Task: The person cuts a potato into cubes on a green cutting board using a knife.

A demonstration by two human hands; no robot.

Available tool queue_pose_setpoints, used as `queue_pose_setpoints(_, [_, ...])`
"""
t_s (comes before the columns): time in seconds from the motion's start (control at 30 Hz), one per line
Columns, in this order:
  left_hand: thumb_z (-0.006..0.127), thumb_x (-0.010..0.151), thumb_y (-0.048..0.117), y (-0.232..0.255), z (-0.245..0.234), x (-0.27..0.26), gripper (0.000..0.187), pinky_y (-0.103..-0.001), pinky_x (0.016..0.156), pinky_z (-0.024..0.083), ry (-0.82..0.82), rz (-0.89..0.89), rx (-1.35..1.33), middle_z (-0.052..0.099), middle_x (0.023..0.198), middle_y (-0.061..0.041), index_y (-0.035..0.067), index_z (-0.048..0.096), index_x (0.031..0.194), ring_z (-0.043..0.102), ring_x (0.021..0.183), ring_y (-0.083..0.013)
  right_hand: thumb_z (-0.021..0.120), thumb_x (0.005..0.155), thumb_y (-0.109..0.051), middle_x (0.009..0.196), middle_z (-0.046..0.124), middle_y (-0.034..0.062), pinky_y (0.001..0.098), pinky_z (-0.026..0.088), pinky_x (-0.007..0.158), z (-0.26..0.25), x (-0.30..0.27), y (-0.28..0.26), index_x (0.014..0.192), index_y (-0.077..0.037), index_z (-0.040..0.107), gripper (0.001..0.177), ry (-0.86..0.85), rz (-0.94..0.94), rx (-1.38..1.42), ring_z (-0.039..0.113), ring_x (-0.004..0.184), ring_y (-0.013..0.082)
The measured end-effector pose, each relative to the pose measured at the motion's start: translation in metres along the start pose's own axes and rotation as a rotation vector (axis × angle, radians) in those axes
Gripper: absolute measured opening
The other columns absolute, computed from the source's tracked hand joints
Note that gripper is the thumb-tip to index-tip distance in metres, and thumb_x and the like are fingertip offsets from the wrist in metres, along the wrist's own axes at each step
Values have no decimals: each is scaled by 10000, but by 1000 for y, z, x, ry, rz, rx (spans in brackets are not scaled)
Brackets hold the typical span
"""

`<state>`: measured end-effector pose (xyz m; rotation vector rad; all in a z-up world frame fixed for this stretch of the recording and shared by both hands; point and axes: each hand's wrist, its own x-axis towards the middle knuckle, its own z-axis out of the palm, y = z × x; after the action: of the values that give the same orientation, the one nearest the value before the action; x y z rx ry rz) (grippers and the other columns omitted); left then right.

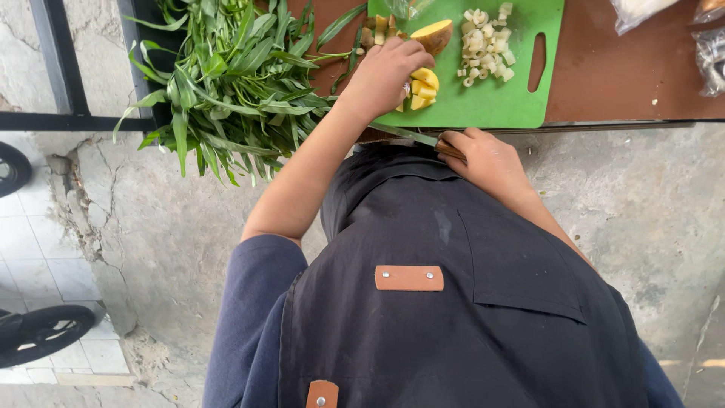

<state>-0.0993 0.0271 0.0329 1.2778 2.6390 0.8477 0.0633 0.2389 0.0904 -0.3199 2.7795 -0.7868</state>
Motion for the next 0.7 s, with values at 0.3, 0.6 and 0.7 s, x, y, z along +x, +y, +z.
queue_pose_setpoints(0.3, [687, 815, 13, -29, 38, 21, 332, -425, 862, 469, -173, 150, 191, 670, 1063, -11, 165, 690, 1110, 644, 1044, -252, 623, 1016, -362, 1068, 706, 114, 471, 549, 706, 20, 7, 1, 1193, -109, 646, 309, -70, 88, 5, 694, 930, 357])
queue_pose_setpoints(0.6, [732, 854, 123, -22, 33, 32, 314, -461, 789, 519, -302, 98, 57, 694, 1039, -114, 92, 650, 1155, 686, 936, -325, 618, 1024, -300, 1005, 712, 218, 514, 539, 736, 37, 24, -8, 1095, -14, 581, 296, -62, 53, 134, 685, 887, 435])
queue_pose_setpoints(0.7, [716, 972, 127, -24, 16, 31, 298, -378, 885, 558, -321, -16, -452, 719, 1143, -79, 97, 641, 1258, 705, 1036, -248, 578, 1058, -255, 973, 704, 255, 540, 531, 764, 46, 30, -11, 1071, 16, 560, 272, -68, 125, 177, 679, 899, 460])
